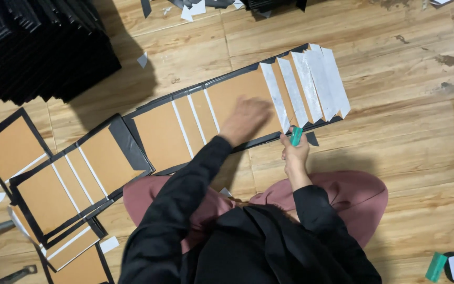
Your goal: The person applies adhesive using a small applicator to cardboard pieces and folds black paper covers over them to assemble folders while sitting on a wooden floor.
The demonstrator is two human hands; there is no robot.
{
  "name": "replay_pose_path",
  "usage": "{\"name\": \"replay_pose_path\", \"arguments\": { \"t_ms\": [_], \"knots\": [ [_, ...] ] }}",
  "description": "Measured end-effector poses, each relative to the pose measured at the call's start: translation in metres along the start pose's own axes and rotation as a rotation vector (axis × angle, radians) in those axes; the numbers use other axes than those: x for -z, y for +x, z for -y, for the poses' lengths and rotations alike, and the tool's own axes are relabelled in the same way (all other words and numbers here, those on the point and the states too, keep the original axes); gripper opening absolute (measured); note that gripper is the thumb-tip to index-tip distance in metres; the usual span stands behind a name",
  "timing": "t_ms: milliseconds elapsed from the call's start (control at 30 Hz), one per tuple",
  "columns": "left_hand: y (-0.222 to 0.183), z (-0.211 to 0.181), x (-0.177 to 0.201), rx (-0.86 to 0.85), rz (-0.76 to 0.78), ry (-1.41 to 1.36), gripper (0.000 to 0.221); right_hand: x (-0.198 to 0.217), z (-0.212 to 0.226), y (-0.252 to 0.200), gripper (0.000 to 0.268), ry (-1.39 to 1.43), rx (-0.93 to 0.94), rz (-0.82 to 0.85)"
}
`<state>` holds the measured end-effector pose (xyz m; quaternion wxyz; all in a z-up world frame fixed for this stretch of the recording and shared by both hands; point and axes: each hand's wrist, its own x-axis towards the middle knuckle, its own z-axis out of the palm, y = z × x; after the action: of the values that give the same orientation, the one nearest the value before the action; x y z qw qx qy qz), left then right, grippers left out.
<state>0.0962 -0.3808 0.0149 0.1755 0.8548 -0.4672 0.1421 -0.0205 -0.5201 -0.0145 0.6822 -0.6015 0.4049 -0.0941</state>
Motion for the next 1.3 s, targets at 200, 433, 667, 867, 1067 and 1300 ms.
{"name": "replay_pose_path", "arguments": {
  "t_ms": [200, 433, 667, 867, 1067, 1300],
  "knots": [
    [0.051, -0.023, -0.036, -0.29, 0.453, 0.287, 0.028, 0.003, -0.003, 0.007, 0.027, 0.133, -0.064, -0.054],
    [0.046, -0.013, 0.0, -0.323, 0.4, 0.232, 0.013, 0.011, 0.007, 0.013, 0.029, 0.31, -0.177, -0.105],
    [0.013, -0.005, 0.001, -0.248, 0.44, 0.141, 0.069, 0.016, 0.02, 0.006, 0.045, 0.377, -0.1, -0.064],
    [-0.015, 0.004, -0.019, -0.17, 0.246, 0.038, 0.067, 0.022, 0.018, 0.02, 0.038, 0.177, -0.016, -0.089],
    [-0.023, 0.008, -0.04, -0.177, 0.056, -0.034, 0.059, -0.004, 0.044, 0.061, 0.029, -0.144, 0.374, 0.098],
    [-0.029, 0.012, -0.053, -0.143, -0.09, -0.053, 0.05, -0.099, 0.072, 0.131, 0.032, -0.892, 0.816, 0.217]
  ]
}}
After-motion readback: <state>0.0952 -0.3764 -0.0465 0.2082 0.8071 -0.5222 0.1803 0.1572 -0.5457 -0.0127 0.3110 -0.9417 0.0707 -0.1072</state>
